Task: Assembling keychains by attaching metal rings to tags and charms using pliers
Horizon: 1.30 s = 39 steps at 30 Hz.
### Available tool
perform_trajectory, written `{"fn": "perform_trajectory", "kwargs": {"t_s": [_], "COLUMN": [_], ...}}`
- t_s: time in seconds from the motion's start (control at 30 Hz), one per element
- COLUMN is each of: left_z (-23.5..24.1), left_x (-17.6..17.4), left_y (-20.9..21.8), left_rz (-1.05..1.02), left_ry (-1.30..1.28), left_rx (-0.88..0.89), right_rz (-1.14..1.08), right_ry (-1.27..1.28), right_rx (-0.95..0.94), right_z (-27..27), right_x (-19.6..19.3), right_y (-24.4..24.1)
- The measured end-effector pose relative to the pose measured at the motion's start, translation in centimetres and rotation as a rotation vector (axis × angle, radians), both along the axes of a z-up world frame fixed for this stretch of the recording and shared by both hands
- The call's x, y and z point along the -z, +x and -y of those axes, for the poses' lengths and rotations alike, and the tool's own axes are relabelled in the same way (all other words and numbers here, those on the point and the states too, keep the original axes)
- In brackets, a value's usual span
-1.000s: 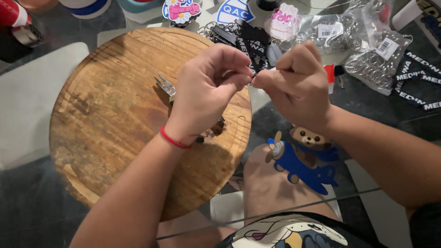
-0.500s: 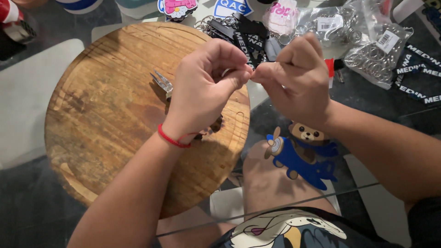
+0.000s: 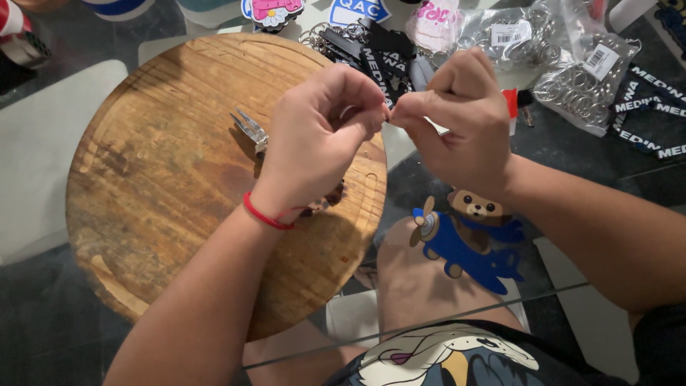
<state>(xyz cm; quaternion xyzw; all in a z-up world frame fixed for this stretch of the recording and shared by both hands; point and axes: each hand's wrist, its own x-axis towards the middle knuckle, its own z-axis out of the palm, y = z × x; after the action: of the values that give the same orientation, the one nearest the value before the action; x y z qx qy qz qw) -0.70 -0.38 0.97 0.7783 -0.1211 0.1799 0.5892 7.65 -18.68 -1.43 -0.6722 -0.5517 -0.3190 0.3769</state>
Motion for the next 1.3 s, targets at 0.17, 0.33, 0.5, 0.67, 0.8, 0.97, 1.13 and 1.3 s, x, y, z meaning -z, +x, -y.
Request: {"fn": "perform_trajectory", "kwargs": {"t_s": [0.17, 0.33, 0.5, 0.67, 0.8, 0.97, 1.13, 1.3], "left_z": [-0.3, -0.3, -0.1, 0.3, 0.4, 0.4, 0.4, 0.4], "left_x": [0.1, 0.3, -0.2, -0.4, -0.6, -0.6, -0.2, -0.8], "left_y": [0.3, 0.3, -0.1, -0.5, -0.6, -0.6, -0.5, -0.8], "left_rz": [-0.083, -0.052, 0.004, 0.093, 0.084, 0.222, 0.248, 0.284], "left_ry": [-0.06, -0.039, 0.1, 0.204, 0.236, 0.39, 0.416, 0.402], "left_rx": [0.047, 0.06, -0.02, -0.099, -0.115, -0.109, -0.138, -0.116], "right_rz": [-0.178, -0.321, -0.358, -0.277, -0.133, -0.023, -0.105, -0.165], "right_ry": [-0.018, 0.008, 0.02, 0.023, 0.032, -0.069, -0.061, -0.145], "right_rx": [-0.039, -0.017, -0.003, -0.014, -0.038, -0.066, -0.096, -0.121], "right_z": [0.0, 0.2, 0.1, 0.0, -0.1, 0.3, 0.3, 3.0], "right_x": [-0.4, -0.1, 0.2, -0.3, -0.7, -1.0, -1.4, -3.1], "right_y": [-0.5, -0.6, -0.6, -0.8, -0.5, 0.0, -0.4, 0.7]}}
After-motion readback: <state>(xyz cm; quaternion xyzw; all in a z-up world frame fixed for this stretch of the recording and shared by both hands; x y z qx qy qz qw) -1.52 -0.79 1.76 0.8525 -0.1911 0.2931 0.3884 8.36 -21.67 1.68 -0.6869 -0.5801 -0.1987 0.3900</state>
